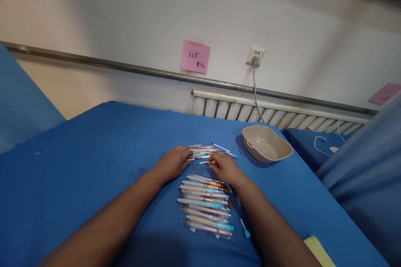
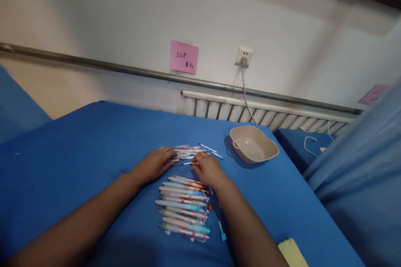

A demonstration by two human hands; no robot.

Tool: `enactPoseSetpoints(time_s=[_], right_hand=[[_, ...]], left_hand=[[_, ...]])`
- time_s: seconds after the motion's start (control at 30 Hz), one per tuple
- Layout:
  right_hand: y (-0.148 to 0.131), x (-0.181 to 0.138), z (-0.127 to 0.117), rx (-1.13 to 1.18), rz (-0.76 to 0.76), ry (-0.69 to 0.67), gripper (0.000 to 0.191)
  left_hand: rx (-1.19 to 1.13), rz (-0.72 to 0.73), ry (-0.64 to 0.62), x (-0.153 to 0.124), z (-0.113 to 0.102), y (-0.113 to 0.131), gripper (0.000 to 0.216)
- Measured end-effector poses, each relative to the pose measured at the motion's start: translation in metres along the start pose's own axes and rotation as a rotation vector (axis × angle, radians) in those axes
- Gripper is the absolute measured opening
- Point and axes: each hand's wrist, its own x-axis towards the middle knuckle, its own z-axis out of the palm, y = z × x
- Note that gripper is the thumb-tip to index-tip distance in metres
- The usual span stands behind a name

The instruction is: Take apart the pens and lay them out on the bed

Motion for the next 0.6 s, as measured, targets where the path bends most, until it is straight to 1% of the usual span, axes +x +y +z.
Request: enactPoseSetpoints(time_s=[0.07,0.13,0.2,0.3,0.4,0.5,0.6], right_hand=[[-0.008,-0.002,-0.001,0.037,0.000,-0.118,0.020],[-0.015,-0.006,-0.001,0.006,0.016,-0.216,0.020],[-0.019,-0.009,-0.001,-0.052,0.040,-0.247,0.019],[-0.023,-0.014,-0.003,-0.098,0.066,-0.236,0.021],[-0.027,-0.016,-0.004,-0.126,0.082,-0.223,0.021],[-0.032,-0.018,-0.003,-0.149,0.088,-0.197,0.017],[-0.036,-0.019,0.000,-0.164,0.113,-0.148,0.015]], left_hand=[[-0.030,-0.044,0.080,-0.007,0.002,0.007,0.019],[-0.097,-0.085,0.121,-0.017,0.006,0.016,0.019],[-0.202,-0.105,0.124,-0.027,0.010,0.026,0.020],[-0.329,-0.187,0.099,-0.042,0.016,0.039,0.021],[-0.415,-0.268,0.089,-0.052,0.018,0.045,0.021],[-0.479,-0.310,0.092,-0.053,0.020,0.043,0.021],[-0.502,-0.340,0.134,-0.047,0.025,0.037,0.021]])
